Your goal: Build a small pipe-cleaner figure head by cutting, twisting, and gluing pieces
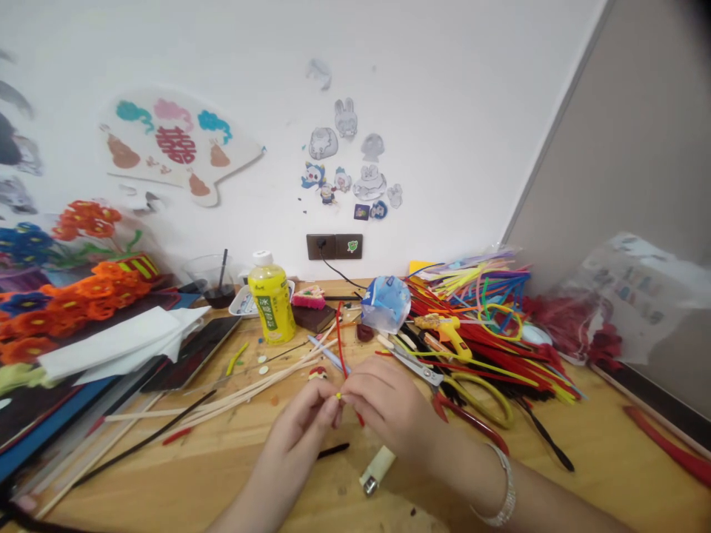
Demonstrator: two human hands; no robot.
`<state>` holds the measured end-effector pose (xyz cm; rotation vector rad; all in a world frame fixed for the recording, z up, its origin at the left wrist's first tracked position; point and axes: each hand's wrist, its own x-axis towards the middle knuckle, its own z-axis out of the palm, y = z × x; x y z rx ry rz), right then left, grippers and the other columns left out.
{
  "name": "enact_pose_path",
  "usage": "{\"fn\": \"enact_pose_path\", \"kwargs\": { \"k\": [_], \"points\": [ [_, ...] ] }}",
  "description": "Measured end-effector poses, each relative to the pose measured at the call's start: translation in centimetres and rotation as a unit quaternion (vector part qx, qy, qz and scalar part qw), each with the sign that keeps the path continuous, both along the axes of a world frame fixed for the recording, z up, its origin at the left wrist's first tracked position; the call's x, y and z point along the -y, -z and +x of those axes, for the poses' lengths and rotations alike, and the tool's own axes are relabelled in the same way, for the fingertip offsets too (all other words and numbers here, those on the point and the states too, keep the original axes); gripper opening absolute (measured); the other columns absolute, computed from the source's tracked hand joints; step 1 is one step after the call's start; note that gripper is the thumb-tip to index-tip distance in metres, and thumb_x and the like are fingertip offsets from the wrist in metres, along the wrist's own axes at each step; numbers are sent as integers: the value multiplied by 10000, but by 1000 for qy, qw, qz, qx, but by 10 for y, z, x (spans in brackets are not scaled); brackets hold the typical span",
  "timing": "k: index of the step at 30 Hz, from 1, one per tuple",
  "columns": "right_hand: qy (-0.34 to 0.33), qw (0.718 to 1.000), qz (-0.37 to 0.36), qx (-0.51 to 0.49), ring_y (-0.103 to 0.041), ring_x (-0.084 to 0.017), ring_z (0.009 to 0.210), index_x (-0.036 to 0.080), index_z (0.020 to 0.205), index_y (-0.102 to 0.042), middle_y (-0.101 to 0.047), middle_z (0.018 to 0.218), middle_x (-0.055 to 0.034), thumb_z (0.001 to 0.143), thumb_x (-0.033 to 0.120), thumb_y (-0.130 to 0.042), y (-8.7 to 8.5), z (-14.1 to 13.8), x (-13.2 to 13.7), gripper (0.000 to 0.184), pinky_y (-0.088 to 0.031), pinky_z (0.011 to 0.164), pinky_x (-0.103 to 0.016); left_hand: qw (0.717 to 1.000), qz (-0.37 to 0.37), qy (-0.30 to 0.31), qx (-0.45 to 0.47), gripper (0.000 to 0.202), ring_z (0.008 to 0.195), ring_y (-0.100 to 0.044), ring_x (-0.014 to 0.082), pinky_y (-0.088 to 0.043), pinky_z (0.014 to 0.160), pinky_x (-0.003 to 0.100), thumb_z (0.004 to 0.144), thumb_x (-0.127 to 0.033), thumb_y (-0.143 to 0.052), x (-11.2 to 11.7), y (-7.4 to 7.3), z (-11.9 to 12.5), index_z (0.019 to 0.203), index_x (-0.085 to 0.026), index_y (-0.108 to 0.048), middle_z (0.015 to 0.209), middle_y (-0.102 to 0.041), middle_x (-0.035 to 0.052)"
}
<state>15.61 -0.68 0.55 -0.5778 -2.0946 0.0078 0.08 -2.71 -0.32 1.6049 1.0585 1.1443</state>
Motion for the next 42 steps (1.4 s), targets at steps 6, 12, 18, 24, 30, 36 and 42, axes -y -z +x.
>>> {"fn": "enact_pose_path", "kwargs": {
  "k": [6, 12, 18, 24, 30, 36, 42],
  "points": [
    [-21, 998, 40, 46, -513, -141, 712, 142, 793, -563, -591, 740, -63, 918, 174, -353, 2, 7, -5, 246, -476, 676, -268, 999, -22, 26, -16, 288, 615, -484, 145, -420, 604, 248, 772, -440, -509, -3, 0, -2, 641, -184, -509, 605, -482, -17],
    [-54, 993, 77, 69, -522, -142, 748, 117, 853, -572, -596, 770, -76, 907, 147, -379, 2, 12, -8, 202, -485, 685, -262, 999, -23, 25, -16, 266, 617, -488, 143, -417, 598, 241, 777, -409, -505, -1, -2, -2, 637, -183, -505, 609, -488, -17],
    [-58, 991, 91, 83, -538, -146, 749, 123, 846, -570, -595, 750, -72, 896, 133, -397, -4, 11, -4, 180, -491, 694, -273, 999, -30, 37, 1, 255, 603, -479, 135, -415, 584, 232, 763, -401, -533, 1, -7, -2, 636, -181, -515, 601, -481, -21],
    [-60, 988, 76, 117, -516, -141, 682, 125, 822, -570, -584, 704, -63, 913, 125, -332, -10, 12, 1, 255, -493, 641, -269, 997, -57, 49, 20, 275, 585, -457, 125, -403, 556, 221, 752, -436, -548, 2, -5, -2, 659, -179, -516, 598, -465, -26],
    [-56, 987, 83, 125, -504, -146, 666, 121, 813, -565, -585, 701, -70, 912, 122, -333, -7, 10, 1, 252, -490, 621, -276, 997, -50, 45, 31, 249, 567, -437, 119, -387, 531, 212, 755, -405, -550, 5, -6, 1, 655, -182, -505, 591, -452, -33],
    [-54, 994, 68, 71, -540, -145, 718, 136, 873, -561, -604, 757, -73, 905, 146, -377, 0, 9, -5, 187, -500, 657, -269, 999, 1, 14, -36, 215, 576, -460, 133, -398, 550, 228, 784, -354, -487, 1, -2, -1, 644, -191, -494, 591, -468, -23],
    [-24, 999, 3, -32, -580, -137, 777, 157, 900, -583, -650, 805, -61, 869, 206, -492, 1, 9, -10, 108, -495, 714, -253, 984, 100, -76, -127, 158, 610, -517, 152, -397, 584, 236, 806, -274, -460, 1, -2, -4, 692, -208, -547, 632, -548, -7]
  ]
}}
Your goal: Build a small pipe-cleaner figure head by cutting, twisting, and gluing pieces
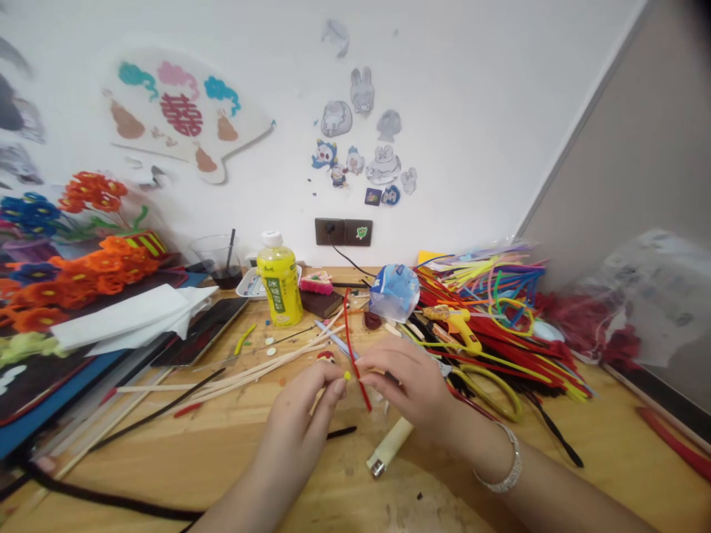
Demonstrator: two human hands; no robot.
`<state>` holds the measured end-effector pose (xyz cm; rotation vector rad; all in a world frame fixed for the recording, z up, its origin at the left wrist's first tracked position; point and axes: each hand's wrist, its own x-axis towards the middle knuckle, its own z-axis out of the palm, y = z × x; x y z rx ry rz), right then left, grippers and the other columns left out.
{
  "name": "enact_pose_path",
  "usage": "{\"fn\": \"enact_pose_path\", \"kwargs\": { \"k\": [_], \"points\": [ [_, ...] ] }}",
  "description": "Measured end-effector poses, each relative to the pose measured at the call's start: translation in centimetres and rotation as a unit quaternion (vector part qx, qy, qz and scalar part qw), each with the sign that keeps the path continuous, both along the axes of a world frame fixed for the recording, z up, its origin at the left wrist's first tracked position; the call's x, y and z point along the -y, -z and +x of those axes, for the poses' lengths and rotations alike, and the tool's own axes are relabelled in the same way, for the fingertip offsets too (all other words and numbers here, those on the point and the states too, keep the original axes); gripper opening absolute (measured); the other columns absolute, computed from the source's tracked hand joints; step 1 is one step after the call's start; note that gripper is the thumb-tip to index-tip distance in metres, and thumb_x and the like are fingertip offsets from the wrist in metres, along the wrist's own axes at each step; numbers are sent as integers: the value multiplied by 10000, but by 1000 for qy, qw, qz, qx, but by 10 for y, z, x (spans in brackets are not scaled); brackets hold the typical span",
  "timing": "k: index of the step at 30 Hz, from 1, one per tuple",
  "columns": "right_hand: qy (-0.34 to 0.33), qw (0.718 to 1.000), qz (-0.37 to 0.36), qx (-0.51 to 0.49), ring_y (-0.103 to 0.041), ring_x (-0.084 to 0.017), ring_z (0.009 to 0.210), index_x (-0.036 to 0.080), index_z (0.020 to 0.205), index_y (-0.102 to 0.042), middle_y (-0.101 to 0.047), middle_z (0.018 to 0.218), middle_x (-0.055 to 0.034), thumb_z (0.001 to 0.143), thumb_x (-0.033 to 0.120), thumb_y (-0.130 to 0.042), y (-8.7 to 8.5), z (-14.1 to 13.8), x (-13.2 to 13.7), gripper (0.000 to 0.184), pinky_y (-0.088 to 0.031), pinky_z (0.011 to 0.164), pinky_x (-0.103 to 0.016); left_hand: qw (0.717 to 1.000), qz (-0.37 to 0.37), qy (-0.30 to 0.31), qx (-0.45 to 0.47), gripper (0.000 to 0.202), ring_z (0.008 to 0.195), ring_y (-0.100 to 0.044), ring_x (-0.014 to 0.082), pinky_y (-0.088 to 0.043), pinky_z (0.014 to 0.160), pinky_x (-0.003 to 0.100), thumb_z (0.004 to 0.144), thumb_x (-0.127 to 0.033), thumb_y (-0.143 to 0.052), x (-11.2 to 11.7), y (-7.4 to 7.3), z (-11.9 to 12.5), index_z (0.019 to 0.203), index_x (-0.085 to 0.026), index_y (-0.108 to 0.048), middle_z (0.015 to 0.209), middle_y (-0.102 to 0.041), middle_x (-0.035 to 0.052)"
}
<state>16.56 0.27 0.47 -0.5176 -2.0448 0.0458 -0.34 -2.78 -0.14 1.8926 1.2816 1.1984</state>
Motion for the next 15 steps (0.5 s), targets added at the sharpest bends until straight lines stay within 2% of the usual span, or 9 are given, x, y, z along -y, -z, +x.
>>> {"fn": "enact_pose_path", "kwargs": {
  "k": [5, 10, 15],
  "points": [
    [-13, 1000, -23, -13, -601, -131, 728, 174, 871, -605, -659, 751, -44, 866, 241, -501, -3, -2, 3, 124, -497, 669, -242, 1000, 25, -1, -14, 148, 604, -543, 157, -408, 572, 235, 792, -262, -480, 3, -4, 1, 700, -212, -585, 640, -595, 2],
    [-16, 999, -38, -8, -602, -127, 712, 169, 832, -616, -655, 728, -42, 869, 245, -497, -1, -4, 4, 146, -494, 667, -235, 998, 45, 10, -41, 146, 617, -566, 158, -413, 579, 231, 796, -242, -472, 1, -1, 1, 730, -208, -598, 655, -617, 7],
    [-24, 998, -59, -8, -601, -120, 703, 165, 815, -622, -655, 721, -40, 865, 248, -505, 0, -3, 3, 152, -488, 667, -225, 999, 25, 9, -21, 141, 603, -555, 156, -410, 578, 235, 780, -247, -496, 1, -1, 0, 697, -216, -605, 634, -608, -1]
  ]
}}
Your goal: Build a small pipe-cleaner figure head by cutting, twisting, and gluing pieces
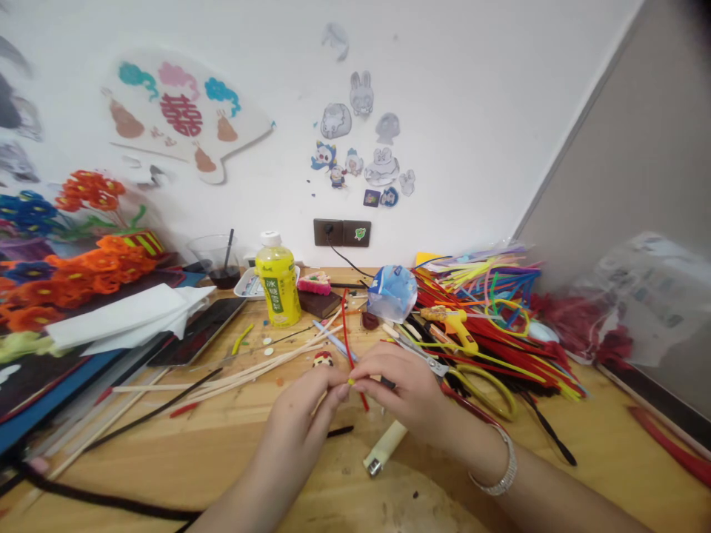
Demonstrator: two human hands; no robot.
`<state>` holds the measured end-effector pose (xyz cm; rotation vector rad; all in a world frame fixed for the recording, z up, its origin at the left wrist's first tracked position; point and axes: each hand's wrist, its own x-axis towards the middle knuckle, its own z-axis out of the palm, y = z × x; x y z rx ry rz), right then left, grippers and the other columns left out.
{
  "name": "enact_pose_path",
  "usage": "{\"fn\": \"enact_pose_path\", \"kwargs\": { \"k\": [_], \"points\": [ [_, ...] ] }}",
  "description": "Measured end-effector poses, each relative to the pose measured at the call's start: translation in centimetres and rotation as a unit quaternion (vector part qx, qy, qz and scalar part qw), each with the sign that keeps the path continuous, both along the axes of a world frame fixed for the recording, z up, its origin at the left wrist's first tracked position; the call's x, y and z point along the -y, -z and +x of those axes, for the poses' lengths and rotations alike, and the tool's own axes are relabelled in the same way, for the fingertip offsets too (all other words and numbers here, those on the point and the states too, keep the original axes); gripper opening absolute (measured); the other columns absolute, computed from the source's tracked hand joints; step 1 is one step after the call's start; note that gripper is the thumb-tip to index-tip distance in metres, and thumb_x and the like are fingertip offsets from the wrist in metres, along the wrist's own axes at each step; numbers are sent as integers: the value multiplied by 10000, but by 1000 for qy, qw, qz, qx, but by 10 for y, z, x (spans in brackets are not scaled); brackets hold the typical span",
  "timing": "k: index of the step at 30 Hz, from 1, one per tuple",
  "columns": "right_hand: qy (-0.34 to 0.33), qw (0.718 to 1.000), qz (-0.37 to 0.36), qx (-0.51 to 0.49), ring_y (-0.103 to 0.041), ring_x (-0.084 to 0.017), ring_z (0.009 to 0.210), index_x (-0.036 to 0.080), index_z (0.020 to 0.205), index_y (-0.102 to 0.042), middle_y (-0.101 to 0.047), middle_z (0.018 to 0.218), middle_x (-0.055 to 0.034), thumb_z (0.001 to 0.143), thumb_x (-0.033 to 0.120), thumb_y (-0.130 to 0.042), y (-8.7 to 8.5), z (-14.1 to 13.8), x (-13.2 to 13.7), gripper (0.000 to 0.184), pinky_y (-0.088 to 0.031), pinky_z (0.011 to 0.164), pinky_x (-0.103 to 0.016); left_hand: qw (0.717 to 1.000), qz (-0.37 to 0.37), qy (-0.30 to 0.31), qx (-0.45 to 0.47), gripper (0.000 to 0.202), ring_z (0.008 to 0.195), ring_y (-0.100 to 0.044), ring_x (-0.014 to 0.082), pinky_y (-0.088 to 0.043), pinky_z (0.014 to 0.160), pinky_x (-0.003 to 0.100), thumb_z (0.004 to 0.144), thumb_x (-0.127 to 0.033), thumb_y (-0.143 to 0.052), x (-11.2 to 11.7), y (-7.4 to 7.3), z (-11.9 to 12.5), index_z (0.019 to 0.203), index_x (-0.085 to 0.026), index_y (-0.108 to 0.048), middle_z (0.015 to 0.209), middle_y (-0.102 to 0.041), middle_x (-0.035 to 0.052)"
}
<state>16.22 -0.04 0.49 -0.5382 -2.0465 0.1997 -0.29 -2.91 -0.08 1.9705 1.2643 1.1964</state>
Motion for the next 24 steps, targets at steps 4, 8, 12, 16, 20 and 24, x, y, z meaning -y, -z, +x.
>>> {"fn": "enact_pose_path", "kwargs": {
  "k": [4, 8, 12, 16, 20, 24],
  "points": [
    [-1, 1000, -8, 7, -594, -122, 710, 175, 795, -613, -644, 723, -33, 870, 249, -493, 1, 2, -1, 160, -485, 672, -235, 995, -73, 7, 61, 153, 598, -549, 157, -420, 576, 241, 759, -283, -510, 0, -2, 2, 647, -206, -581, 597, -575, -10],
    [13, 999, 10, 28, -576, -130, 720, 166, 802, -602, -635, 732, -47, 883, 228, -460, 4, 2, 0, 175, -489, 670, -250, 980, -139, 31, 142, 184, 586, -528, 147, -435, 571, 244, 724, -357, -544, -2, -5, 5, 658, -187, -560, 583, -533, -21],
    [26, 999, 28, 23, -570, -135, 719, 149, 816, -598, -634, 729, -59, 883, 206, -457, 4, 1, 2, 167, -493, 673, -254, 961, -187, 45, 200, 231, 574, -504, 129, -435, 580, 240, 704, -399, -576, -3, -6, 7, 649, -179, -536, 568, -508, -36],
    [15, 1000, 14, 7, -586, -128, 723, 153, 870, -607, -649, 753, -55, 877, 225, -479, 2, 0, 4, 147, -495, 666, -241, 960, -182, 46, 209, 242, 575, -493, 124, -423, 577, 235, 709, -406, -583, -2, -5, 8, 653, -174, -540, 567, -498, -40],
    [17, 1000, 0, 5, -587, -123, 686, 167, 820, -608, -643, 711, -38, 880, 251, -475, 1, -1, 5, 168, -492, 643, -233, 958, -187, 49, 213, 265, 563, -486, 121, -415, 567, 234, 693, -418, -610, -2, -5, 7, 633, -169, -541, 557, -501, -39],
    [38, 999, 20, 11, -572, -130, 691, 160, 791, -587, -633, 710, -43, 878, 235, -476, 1, -3, 8, 159, -485, 651, -244, 947, -210, 47, 240, 282, 557, -483, 115, -411, 563, 227, 664, -430, -645, -3, -4, 6, 650, -162, -558, 548, -512, -41]
  ]
}}
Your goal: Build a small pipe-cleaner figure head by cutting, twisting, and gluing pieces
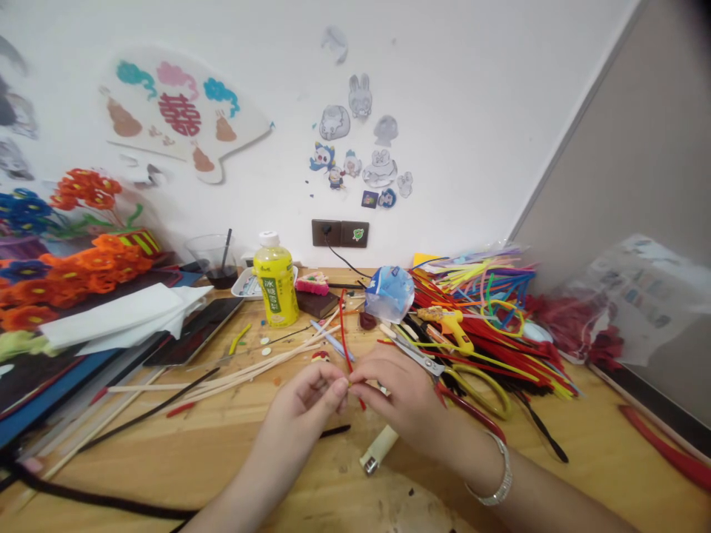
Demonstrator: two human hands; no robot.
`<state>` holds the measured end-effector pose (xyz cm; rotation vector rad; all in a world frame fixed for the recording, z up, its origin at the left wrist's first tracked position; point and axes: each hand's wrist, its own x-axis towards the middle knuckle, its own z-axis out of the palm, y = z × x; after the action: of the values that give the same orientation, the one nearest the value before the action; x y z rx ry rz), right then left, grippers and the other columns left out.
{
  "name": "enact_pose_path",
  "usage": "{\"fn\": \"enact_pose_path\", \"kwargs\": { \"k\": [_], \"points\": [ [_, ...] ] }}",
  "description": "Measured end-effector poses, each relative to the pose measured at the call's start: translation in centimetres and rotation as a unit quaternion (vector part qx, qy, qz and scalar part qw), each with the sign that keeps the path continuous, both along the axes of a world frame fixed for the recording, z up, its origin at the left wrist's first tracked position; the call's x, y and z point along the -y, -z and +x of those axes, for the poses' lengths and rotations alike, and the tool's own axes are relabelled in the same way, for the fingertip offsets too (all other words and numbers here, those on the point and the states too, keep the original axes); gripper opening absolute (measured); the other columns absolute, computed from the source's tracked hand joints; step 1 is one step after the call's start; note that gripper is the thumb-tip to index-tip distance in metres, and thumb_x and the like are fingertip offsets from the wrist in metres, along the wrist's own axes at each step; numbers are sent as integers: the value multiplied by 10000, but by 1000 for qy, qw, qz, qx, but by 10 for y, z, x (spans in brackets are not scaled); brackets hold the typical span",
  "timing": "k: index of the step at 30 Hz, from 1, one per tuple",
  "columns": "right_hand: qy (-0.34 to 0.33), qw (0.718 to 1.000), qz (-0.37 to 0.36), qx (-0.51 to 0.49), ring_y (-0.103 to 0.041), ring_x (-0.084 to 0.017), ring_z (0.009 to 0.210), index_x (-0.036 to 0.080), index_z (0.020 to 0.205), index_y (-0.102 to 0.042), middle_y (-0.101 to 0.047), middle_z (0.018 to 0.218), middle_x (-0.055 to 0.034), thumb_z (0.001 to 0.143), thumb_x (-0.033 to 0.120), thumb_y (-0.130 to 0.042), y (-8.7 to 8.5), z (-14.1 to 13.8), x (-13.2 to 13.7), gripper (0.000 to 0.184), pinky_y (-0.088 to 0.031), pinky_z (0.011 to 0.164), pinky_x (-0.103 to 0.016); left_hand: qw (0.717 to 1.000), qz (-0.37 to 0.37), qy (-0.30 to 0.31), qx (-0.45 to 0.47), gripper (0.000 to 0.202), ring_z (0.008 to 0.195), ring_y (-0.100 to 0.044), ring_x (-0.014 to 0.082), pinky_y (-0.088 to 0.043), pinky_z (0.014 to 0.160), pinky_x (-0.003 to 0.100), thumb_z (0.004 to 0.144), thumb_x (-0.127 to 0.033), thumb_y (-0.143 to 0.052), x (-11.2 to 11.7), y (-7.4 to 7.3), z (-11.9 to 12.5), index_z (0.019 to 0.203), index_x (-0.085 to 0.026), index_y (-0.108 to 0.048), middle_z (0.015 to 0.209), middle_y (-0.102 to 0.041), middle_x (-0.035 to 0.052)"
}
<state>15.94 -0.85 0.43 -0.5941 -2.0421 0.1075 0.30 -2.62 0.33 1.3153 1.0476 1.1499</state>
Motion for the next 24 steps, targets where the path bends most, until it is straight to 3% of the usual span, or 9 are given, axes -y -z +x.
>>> {"fn": "enact_pose_path", "kwargs": {
  "k": [13, 24],
  "points": [
    [-3, 999, -27, 18, -572, -134, 715, 172, 826, -586, -628, 733, -41, 883, 222, -463, 1, 1, 0, 145, -476, 665, -244, 999, -34, 16, 39, 308, 516, -450, 88, -378, 546, 201, 702, -452, -618, -1, 8, 3, 646, -162, -532, 516, -502, -56],
    [-1, 999, -23, 32, -569, -130, 717, 149, 821, -606, -639, 743, -53, 872, 240, -493, 1, 6, -3, 153, -467, 675, -242, 998, -51, 42, 3, 224, 554, -494, 98, -398, 590, 211, 664, -366, -650, -3, 2, -4, 664, -147, -605, 541, -556, -37]
  ]
}}
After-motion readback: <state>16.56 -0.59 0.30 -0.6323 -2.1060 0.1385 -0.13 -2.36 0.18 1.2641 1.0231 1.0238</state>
